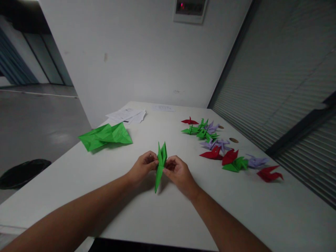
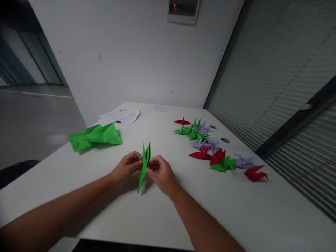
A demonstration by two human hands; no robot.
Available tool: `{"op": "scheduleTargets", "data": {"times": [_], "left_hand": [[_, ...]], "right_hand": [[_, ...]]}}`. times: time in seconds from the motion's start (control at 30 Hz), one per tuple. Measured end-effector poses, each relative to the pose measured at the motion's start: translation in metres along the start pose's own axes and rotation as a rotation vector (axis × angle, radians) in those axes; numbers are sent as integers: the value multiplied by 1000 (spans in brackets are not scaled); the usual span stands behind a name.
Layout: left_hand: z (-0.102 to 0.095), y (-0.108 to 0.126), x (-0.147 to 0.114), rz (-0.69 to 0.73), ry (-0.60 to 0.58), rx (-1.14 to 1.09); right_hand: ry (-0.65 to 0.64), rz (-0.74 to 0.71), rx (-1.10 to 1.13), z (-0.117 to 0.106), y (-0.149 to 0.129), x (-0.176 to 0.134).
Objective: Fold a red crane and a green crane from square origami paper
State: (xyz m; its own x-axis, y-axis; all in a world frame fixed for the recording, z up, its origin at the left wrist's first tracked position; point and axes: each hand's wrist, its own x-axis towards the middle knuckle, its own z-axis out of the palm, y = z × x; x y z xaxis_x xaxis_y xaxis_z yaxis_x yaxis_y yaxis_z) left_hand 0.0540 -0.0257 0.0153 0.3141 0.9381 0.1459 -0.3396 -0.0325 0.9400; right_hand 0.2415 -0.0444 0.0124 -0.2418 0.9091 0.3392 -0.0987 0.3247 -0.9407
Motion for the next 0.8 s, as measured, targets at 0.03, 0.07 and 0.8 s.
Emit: {"op": "scheduleTargets", "data": {"times": [0.03, 0.07, 0.8], "left_hand": [[1, 1, 0, 1, -3, 19], [1, 1, -1, 2, -9, 40], [2, 3, -5, 7, -44, 84]], "right_hand": [[-17, -9, -12, 1, -1, 0], [-30, -18, -26, 1, -3, -1], [-201, -259, -606, 4, -17, -7]]}}
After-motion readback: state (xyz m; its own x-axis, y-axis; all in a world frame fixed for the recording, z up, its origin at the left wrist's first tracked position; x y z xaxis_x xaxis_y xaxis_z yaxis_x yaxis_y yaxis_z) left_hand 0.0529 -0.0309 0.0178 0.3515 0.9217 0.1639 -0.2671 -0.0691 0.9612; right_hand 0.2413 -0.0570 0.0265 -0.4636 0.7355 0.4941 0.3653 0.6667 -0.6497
